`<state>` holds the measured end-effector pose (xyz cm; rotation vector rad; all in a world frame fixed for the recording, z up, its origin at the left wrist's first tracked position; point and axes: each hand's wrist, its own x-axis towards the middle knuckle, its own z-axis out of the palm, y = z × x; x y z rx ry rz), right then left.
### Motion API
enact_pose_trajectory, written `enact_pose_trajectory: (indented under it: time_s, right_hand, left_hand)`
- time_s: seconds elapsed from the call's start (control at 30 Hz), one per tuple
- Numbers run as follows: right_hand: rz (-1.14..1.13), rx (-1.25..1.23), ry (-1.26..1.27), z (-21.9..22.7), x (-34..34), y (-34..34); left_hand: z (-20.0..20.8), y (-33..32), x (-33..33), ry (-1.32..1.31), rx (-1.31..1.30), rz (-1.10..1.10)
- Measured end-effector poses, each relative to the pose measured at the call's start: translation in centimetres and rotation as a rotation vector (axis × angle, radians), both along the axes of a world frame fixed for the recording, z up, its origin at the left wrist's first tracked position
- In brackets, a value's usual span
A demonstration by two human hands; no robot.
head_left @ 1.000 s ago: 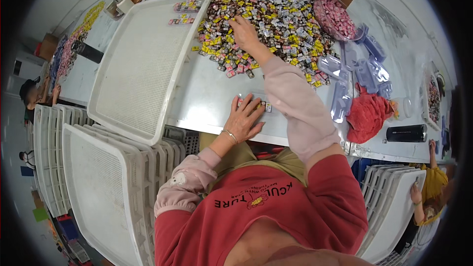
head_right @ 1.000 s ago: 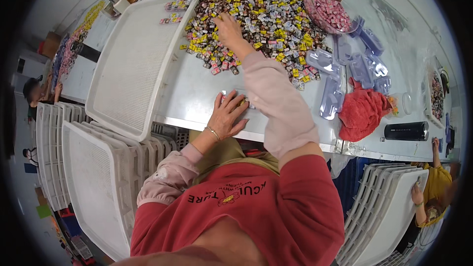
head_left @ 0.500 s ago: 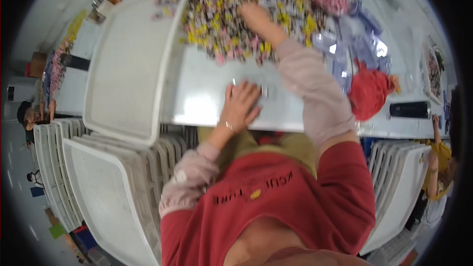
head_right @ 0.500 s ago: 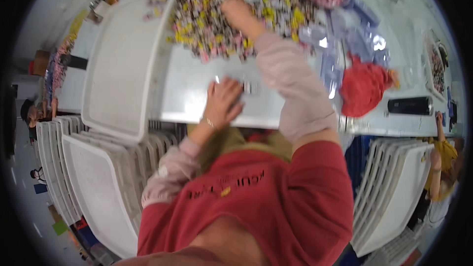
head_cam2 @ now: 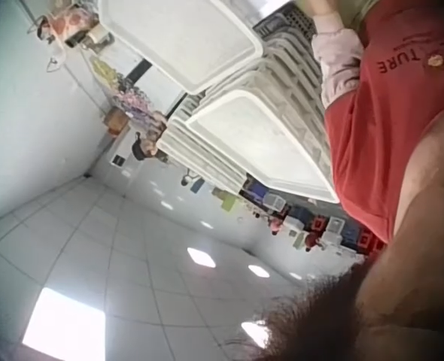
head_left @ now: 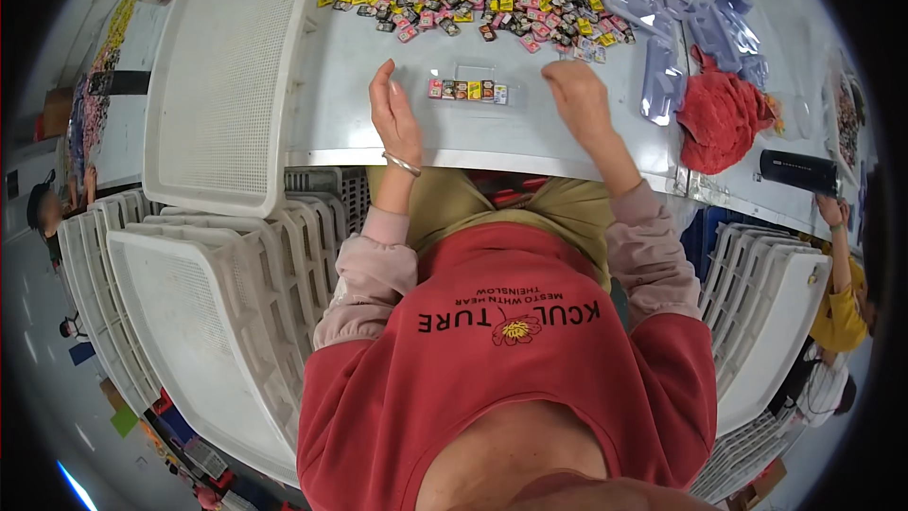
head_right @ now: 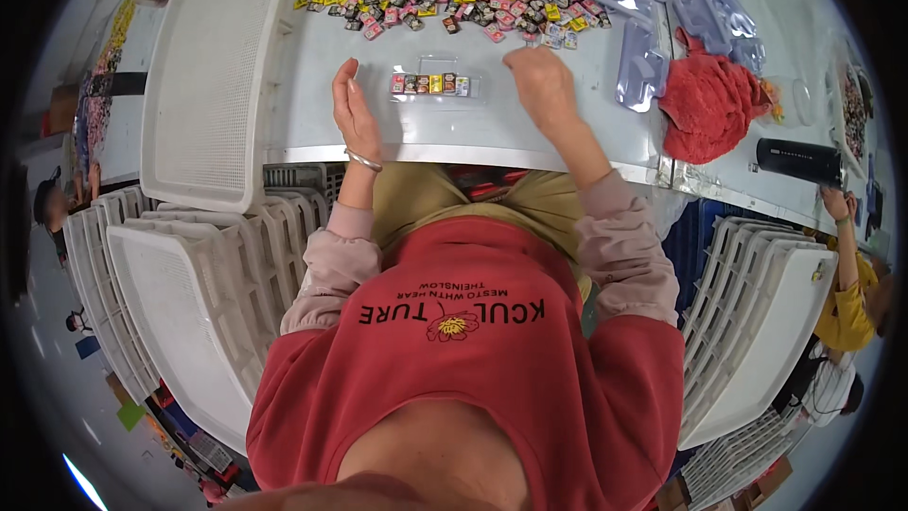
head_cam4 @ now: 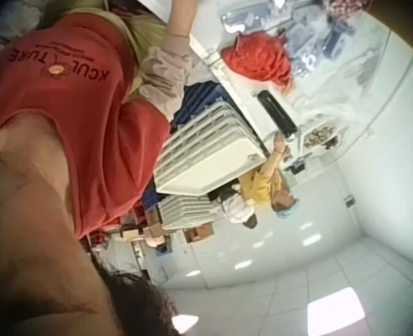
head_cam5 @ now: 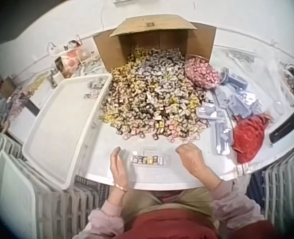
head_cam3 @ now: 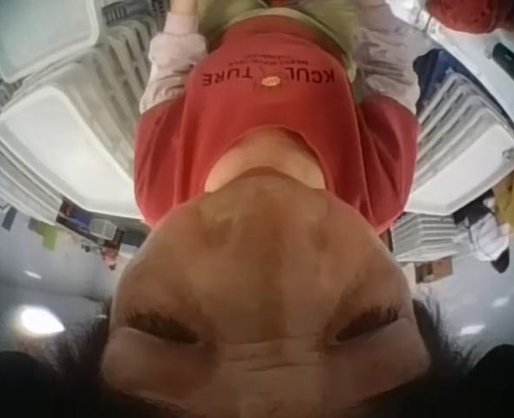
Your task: Picking small colorful toy components from a pile and attaching them onto a plastic base strip.
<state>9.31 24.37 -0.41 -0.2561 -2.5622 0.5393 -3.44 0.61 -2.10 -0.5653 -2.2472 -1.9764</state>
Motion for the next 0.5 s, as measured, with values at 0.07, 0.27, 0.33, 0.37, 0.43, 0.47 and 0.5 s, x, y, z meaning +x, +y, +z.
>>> enact_pose_trajectory:
  time_s: [0.07,0.27,0.33,0.37,0.43,0.47,0.5]
  right_hand:
    - [0.078,0.008,0.067,-0.3,1.2,-1.2]
    - [0.010,-0.311,0.077,1.6,2.6,1.6]
    - [-0.078,-0.435,0.096,1.6,2.8,3.4]
    - [-0.062,-0.536,0.061,1.4,2.9,4.0]
    - [-0.016,-0.584,-0.018,1.6,2.6,3.5]
    - [-0.026,-0.577,-0.011,1.4,2.2,2.7]
    - [0.061,-0.351,0.035,0.5,1.8,1.8]
  left_hand:
    - [0.0,0.1,0.1,0.030,-0.050,-0.003]
    - [-0.6,-0.1,0.0,0.053,0.005,-0.108]
    - [0.7,0.1,0.5,0.357,-0.365,-0.183]
    - [0.5,0.4,0.6,0.415,-0.408,-0.252]
    - [0.9,1.5,1.1,0.499,-0.528,-0.318]
    - [1.1,2.2,1.2,0.582,-0.651,-0.376]
    - [0.5,2.6,1.0,0.580,-0.663,-0.432]
